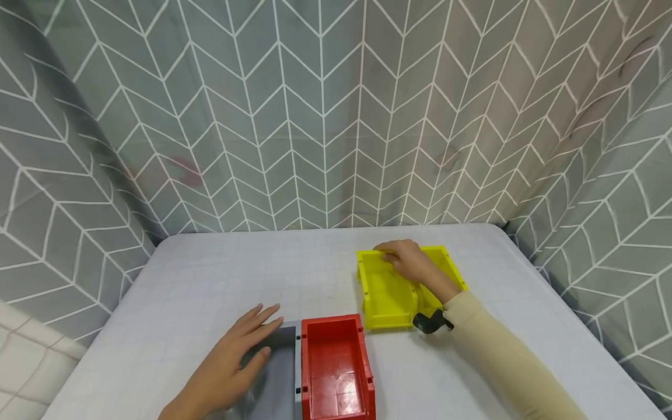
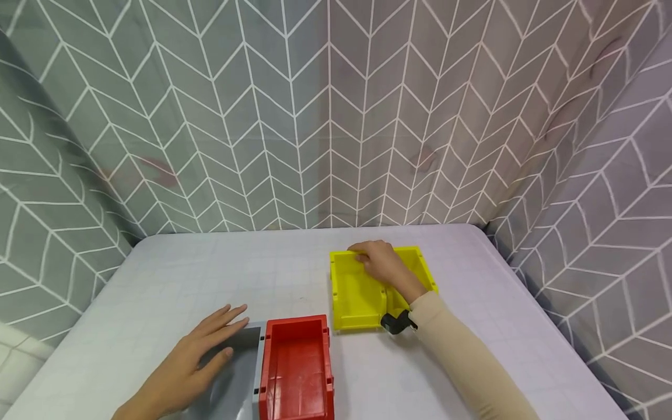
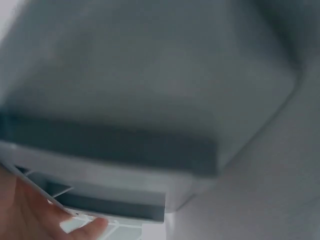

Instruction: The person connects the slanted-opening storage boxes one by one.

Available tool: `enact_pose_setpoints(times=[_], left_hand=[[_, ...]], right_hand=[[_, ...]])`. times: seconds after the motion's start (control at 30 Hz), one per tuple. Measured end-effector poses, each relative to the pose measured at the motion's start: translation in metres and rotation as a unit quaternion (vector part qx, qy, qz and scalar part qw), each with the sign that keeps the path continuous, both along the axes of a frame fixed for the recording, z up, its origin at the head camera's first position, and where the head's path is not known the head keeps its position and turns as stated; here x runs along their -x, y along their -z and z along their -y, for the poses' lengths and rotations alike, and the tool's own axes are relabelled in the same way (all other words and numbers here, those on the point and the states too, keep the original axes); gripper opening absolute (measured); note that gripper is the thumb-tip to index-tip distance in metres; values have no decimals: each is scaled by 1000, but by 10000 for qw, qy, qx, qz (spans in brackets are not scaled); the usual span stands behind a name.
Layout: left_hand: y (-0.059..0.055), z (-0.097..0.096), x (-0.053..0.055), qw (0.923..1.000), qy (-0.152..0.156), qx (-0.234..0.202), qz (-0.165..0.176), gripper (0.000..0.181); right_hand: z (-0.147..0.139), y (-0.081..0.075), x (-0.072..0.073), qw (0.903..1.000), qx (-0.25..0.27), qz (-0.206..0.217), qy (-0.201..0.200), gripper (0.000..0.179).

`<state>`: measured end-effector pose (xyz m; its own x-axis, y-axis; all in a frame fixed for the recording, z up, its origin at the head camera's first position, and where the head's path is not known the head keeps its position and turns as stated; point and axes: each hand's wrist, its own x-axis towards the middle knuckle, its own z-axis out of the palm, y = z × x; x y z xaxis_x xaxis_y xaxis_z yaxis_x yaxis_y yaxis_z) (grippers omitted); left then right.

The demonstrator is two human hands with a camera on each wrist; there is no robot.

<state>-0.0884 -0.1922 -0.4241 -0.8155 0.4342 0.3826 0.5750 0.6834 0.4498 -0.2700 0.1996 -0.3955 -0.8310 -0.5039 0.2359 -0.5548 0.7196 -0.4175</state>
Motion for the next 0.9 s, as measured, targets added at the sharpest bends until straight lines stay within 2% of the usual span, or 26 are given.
enact_pose_setpoints(times=[0.07, 0.17, 0.23, 0.3, 0.53, 0.73, 0.9], left_hand=[[1, 2, -3, 9999, -68, -119, 32, 70], [1, 5, -8, 9992, -138, -252, 274, 77], [0, 4, -9, 9982, -239, -306, 460, 77], [1, 3, -8, 9974, -320, -394, 509, 75], [2, -1, 0, 9965, -354, -669, 357, 75], [2, -2, 5, 9949, -333, -939, 159, 73], [3, -2, 8, 9929, -369, -1108, 245, 71]], right_hand=[[-1, 0, -1, 9997, 154, -171, -94, 29], [-2, -2, -1, 9982, 403, -403, -204, 29], [-4, -6, -2, 9970, 523, -521, -234, 29], [-6, -11, -3, 9965, 580, -552, -221, 30], [-10, -37, -13, 9962, 736, -460, -115, 31], [-14, -53, -27, 9971, 655, -394, 64, 34], [-14, -62, -39, 9977, 562, -363, 129, 35]])
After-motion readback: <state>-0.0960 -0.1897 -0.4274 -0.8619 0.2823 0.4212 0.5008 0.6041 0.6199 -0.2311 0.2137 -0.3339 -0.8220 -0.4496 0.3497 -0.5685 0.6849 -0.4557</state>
